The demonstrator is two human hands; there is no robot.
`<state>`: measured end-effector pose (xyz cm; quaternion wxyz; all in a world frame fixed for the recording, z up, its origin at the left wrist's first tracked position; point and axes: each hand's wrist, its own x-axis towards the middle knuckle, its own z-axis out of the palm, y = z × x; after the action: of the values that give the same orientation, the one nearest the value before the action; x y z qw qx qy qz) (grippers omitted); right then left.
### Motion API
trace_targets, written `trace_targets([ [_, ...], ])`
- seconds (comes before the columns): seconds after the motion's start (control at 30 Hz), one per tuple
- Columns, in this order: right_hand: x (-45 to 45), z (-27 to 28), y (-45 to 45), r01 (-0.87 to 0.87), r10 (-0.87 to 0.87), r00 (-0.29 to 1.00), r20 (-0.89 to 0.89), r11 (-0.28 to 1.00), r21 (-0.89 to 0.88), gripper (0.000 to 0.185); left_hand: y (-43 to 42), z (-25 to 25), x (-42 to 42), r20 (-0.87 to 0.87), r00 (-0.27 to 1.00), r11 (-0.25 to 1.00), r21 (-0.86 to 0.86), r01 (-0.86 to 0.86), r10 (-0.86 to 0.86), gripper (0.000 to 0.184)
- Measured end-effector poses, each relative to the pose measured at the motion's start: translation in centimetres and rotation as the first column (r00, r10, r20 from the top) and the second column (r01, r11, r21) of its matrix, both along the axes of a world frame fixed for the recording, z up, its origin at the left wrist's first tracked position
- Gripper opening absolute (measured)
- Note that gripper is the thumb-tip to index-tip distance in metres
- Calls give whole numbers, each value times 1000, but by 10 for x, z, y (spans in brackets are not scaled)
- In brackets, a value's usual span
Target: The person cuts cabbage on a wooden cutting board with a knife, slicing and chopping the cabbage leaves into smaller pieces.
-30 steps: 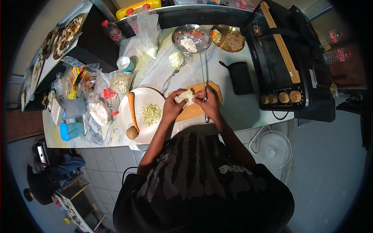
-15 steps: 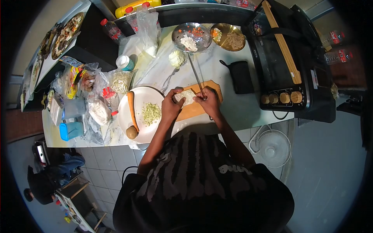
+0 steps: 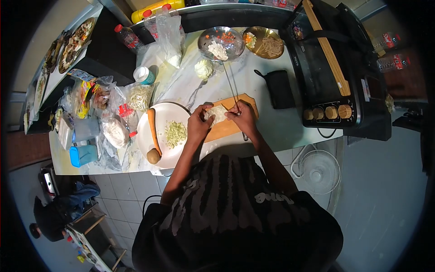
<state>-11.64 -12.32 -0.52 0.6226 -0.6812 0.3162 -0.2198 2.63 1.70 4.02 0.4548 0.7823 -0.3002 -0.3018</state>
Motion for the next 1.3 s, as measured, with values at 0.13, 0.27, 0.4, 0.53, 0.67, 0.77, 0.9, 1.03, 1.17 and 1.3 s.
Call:
trace_targets([
  [0.13,-1,2,-1,-3,0,1000,31,996,93,39,0,-1,-3,50,999,999,-42,-10,12,40],
  [0.27,-1,-6,-5,0,-10,998,58,984,175,29,0,0,-3,-28,999,997,-71,-24,22,39],
  [0.4,-2,-7,-8,-4,2,1000,18,996,87,31,0,0,-2,7,1000,998,-59,-9,9,39],
  [0.53,-2,-3,-6,-5,-4,998,57,989,145,34,-2,0,-2,29,1000,999,-37,8,-7,39],
  [0.67,0,-2,-4,19,-25,999,47,992,124,34,-2,4,0,7,1000,1000,-26,10,-10,40],
  [0.77,-1,6,-1,32,-31,999,-14,996,79,32,-1,6,3,39,999,999,26,30,-31,43],
  [0.9,-3,4,1,19,-20,996,-83,1000,-15,29,-1,11,3,187,981,998,17,53,-55,43],
  [1.03,-6,2,5,34,-30,995,-96,998,43,25,-1,5,2,312,948,993,-81,85,-55,40],
  [1.17,-10,13,7,64,-58,990,-128,997,47,34,-1,5,2,332,940,987,-103,121,-80,31],
  [1.3,-19,14,5,77,-82,985,-150,996,-41,35,-2,9,0,258,962,995,-10,96,-91,20],
])
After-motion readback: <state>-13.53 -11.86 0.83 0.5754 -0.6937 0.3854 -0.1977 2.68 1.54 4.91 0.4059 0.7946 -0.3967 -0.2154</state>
